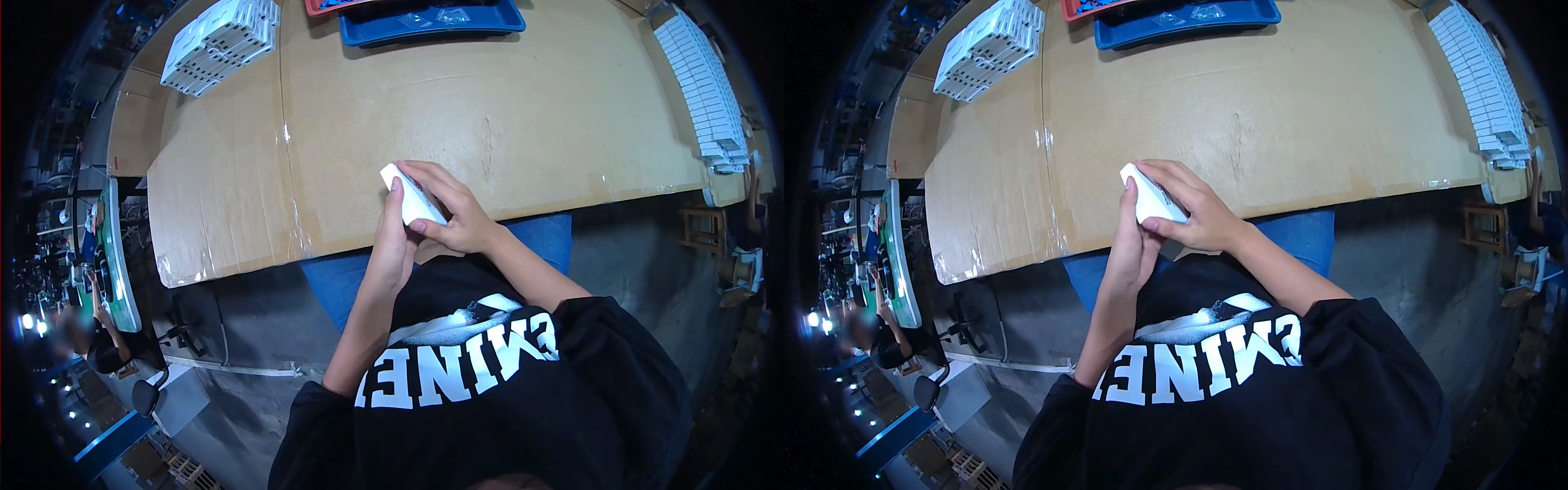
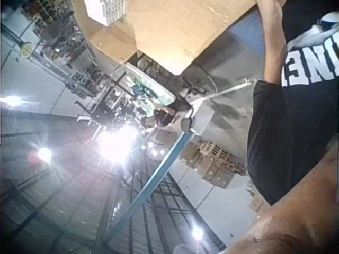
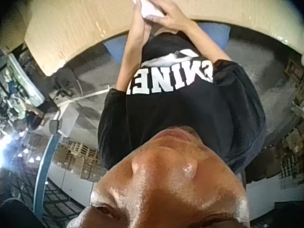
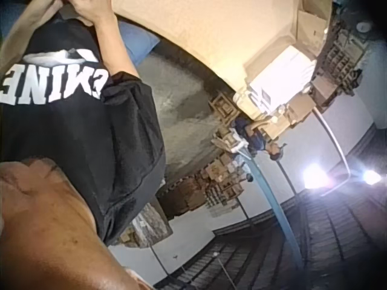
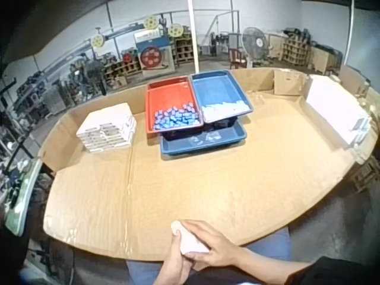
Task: Assembling small hardware components and putting them into boxes.
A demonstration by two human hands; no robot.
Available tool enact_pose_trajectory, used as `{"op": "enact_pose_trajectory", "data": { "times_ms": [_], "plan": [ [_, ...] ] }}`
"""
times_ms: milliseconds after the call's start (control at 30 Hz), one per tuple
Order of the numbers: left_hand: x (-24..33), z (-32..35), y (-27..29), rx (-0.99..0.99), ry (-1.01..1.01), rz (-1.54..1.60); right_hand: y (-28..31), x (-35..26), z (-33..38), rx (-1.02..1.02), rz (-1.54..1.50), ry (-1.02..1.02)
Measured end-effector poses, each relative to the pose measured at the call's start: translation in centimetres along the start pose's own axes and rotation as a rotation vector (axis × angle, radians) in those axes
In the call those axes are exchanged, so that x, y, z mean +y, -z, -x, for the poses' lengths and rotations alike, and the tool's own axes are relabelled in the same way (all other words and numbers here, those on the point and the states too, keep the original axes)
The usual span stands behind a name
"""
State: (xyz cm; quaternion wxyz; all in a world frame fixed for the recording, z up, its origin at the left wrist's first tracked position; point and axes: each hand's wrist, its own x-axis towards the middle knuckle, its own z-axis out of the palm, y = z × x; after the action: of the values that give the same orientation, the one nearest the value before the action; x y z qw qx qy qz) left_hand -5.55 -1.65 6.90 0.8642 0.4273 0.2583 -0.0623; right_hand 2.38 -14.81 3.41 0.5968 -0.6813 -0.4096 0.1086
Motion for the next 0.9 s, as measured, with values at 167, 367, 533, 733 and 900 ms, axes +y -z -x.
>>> {"op": "enact_pose_trajectory", "data": {
  "times_ms": [167,367,533,733,900],
  "plan": [
    [0.1,0.4,-0.8,-0.015,0.035,0.047,-0.3,0.2,0.1,0.034,-0.026,0.008],
    [0.2,0.5,-1.4,-0.025,0.041,0.062,-1.0,0.3,0.2,0.123,-0.008,0.052],
    [-0.4,0.4,-1.8,0.023,-0.021,0.07,-1.3,0.4,0.2,0.185,0.074,0.127],
    [-0.9,0.3,-2.1,0.067,-0.042,0.059,-1.7,0.5,0.2,0.243,0.201,0.191],
    [-1.3,0.1,-2.1,0.056,-0.058,0.048,-1.7,0.6,0.3,0.272,0.154,0.221]
  ]
}}
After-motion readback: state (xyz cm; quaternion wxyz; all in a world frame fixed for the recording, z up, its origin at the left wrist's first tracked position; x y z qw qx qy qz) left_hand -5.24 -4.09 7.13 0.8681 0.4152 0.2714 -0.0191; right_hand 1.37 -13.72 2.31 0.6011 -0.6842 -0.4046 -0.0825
